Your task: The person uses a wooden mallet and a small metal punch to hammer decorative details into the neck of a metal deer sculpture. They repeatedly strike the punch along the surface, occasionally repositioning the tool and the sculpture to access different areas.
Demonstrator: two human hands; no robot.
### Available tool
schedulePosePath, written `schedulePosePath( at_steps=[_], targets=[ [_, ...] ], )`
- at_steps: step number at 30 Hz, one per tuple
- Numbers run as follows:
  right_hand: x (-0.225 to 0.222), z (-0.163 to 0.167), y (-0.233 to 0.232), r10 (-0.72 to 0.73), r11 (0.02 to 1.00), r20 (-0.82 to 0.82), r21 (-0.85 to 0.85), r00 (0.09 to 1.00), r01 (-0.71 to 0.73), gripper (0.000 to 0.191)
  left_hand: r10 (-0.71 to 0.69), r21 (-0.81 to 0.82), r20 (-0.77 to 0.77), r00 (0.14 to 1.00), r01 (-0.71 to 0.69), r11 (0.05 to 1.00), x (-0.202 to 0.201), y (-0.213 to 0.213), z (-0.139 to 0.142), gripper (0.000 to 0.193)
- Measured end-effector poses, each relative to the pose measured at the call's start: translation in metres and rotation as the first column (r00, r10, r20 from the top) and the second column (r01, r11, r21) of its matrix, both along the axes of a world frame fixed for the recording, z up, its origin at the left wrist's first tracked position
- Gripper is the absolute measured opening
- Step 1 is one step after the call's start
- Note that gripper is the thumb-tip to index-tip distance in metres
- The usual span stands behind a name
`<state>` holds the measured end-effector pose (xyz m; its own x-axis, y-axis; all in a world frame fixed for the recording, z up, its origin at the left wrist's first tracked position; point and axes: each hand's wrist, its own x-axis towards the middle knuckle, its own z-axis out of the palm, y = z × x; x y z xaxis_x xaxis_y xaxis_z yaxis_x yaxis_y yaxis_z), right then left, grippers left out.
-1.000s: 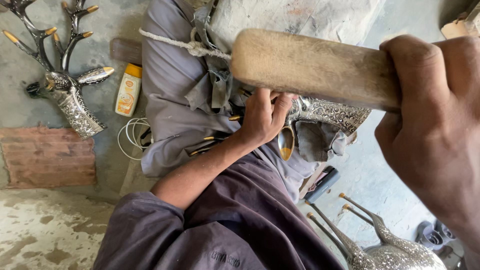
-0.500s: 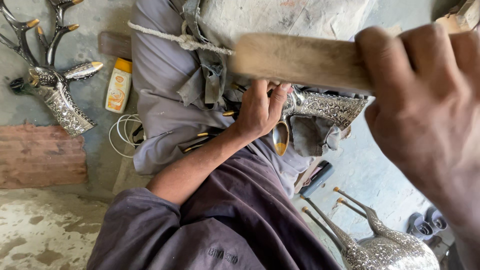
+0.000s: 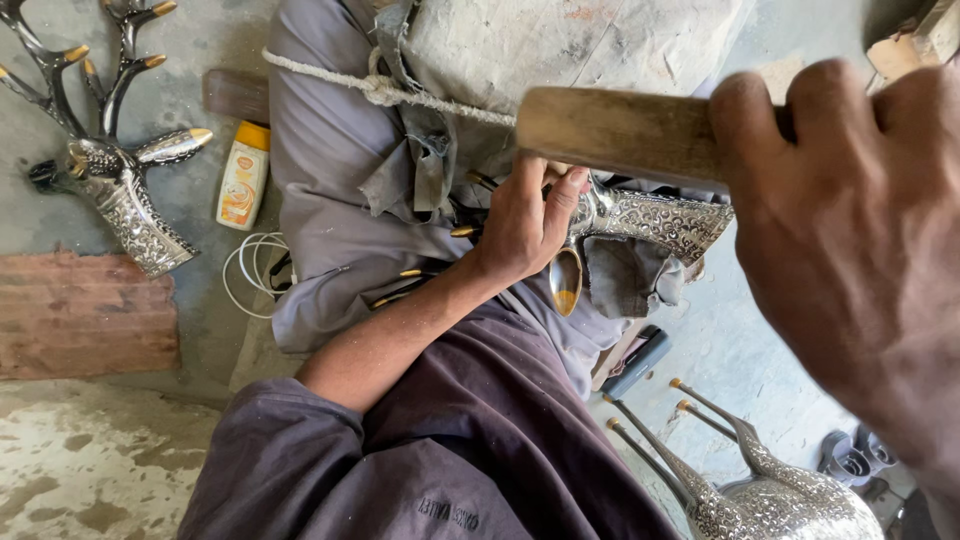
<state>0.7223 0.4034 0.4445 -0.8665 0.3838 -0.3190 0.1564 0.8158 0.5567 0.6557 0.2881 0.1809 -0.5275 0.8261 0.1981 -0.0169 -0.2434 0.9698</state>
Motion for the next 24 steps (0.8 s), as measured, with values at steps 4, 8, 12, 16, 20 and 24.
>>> schedulePosePath(
  at_steps=[4, 8, 12, 16, 20, 24],
  targets=[
    [-0.003, 0.002, 0.000, 0.021, 1.000, -0.040, 0.009, 0.999, -0.021, 0.016, 0.045, 0.018, -0.100, 0.994, -0.044, 0.999, 0.000, 0.000, 0.003, 0.017],
    [-0.005, 0.006, -0.002, 0.001, 1.000, -0.104, 0.003, 0.995, 0.000, 0.014, 0.021, -0.035, -0.028, 0.999, -0.022, 0.999, 0.001, 0.000, 0.006, 0.018],
    [-0.004, 0.013, -0.005, 0.077, 0.996, -0.051, 0.044, 0.996, -0.074, 0.016, 0.113, 0.021, -0.311, 0.944, -0.112, 0.994, 0.000, 0.002, 0.004, 0.011],
    [-0.003, 0.009, -0.009, 0.015, 0.988, 0.095, 0.154, 0.995, -0.030, 0.021, 0.000, -0.003, -0.020, 1.000, 0.000, 1.000, -0.002, 0.001, 0.002, 0.019],
    [-0.005, 0.007, -0.006, 0.005, 0.993, 0.056, 0.116, 0.998, -0.011, 0.016, 0.006, -0.018, -0.017, 1.000, -0.007, 1.000, -0.001, -0.001, 0.004, 0.016],
    [-0.006, 0.006, -0.006, 0.023, 0.996, 0.035, 0.081, 0.999, -0.026, 0.018, 0.162, 0.085, -0.312, 0.936, -0.143, 0.986, -0.003, -0.001, 0.005, 0.017]
  ],
)
